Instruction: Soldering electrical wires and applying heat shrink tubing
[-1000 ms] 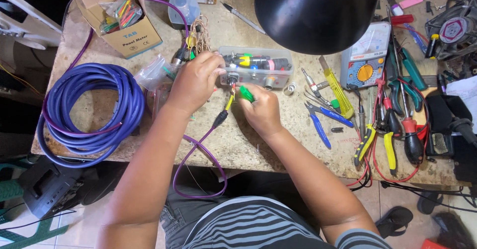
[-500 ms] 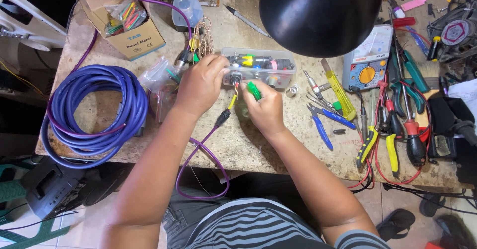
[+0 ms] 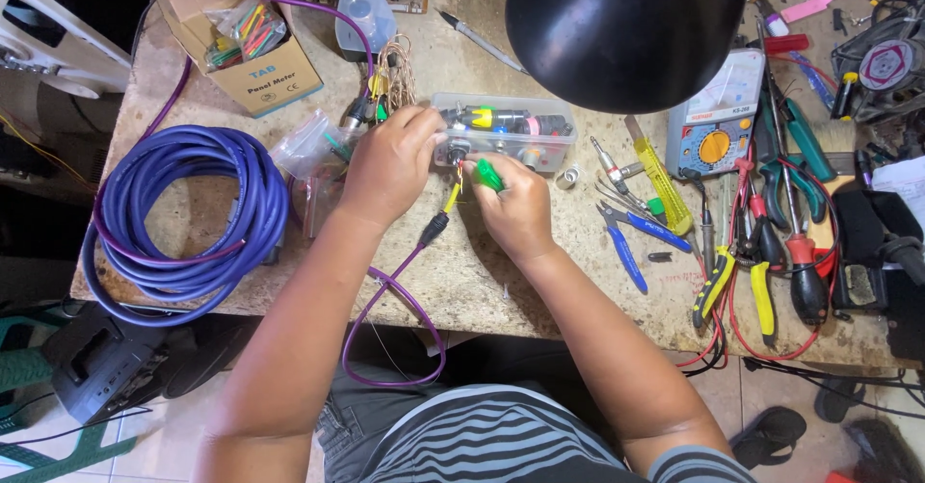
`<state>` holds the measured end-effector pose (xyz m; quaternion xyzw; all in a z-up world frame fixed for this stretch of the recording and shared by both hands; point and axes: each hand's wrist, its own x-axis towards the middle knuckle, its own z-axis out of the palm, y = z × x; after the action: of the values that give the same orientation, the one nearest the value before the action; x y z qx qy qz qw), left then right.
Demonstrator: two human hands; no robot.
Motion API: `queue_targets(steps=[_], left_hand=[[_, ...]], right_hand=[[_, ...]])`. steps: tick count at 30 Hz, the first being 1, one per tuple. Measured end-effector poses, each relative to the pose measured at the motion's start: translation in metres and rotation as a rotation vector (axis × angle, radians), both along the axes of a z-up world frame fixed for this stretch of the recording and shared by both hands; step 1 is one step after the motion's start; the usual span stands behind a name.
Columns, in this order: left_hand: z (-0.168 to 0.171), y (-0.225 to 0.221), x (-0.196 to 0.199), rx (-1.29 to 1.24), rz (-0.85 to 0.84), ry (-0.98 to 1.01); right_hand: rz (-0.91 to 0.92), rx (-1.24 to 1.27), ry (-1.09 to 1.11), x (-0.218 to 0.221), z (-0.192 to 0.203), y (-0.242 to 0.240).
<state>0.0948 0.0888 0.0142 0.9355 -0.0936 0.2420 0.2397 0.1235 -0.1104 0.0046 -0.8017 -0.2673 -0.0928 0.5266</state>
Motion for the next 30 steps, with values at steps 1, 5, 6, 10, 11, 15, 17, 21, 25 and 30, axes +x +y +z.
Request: queue_targets(steps=[1,5,6,10,11,15,17,21,25,30], left_hand=[[-0.001,0.000,0.000,-0.001,-0.001,0.001],[0.000,0.000,0.001,0.000,0.013,0.004],[0.001,0.000,0.002,-0.003,0.017,0.004],[-0.003,-0.001,0.005,-0.032,0.013,0.001],[-0.002,-0.003,0.003,0.001,0.050,-0.061],[-0.009,-0.008,0.005,0.089,0.129,-0.167],[-0.020,-0.008,0.006,0.130,0.153,-0.182],[-0.013,-0.011,0.000,0.164,0.143,-0.215],[0.002,-0.017,-0.011,0.113,0.084,-0.195],[0.007,-0.016,-0.017,0.052,0.006,-0.171]], right_hand=[[-0.001,-0.001,0.001,-0.001,0.002,0.000],[0.022,0.036,0.004,-0.005,0.003,-0.003],[0.027,0.061,0.024,-0.006,0.001,-0.004],[0.015,0.099,0.200,-0.016,-0.012,-0.027],[0.027,0.094,0.217,-0.019,-0.006,-0.032],[0.017,0.069,0.420,-0.036,0.008,-0.040],[0.002,0.216,0.557,-0.043,0.020,-0.036],[-0.101,0.529,0.853,-0.049,0.016,-0.034],[-0.059,0.686,1.011,-0.042,-0.003,-0.037],[0.125,0.502,1.010,-0.034,0.014,-0.028]])
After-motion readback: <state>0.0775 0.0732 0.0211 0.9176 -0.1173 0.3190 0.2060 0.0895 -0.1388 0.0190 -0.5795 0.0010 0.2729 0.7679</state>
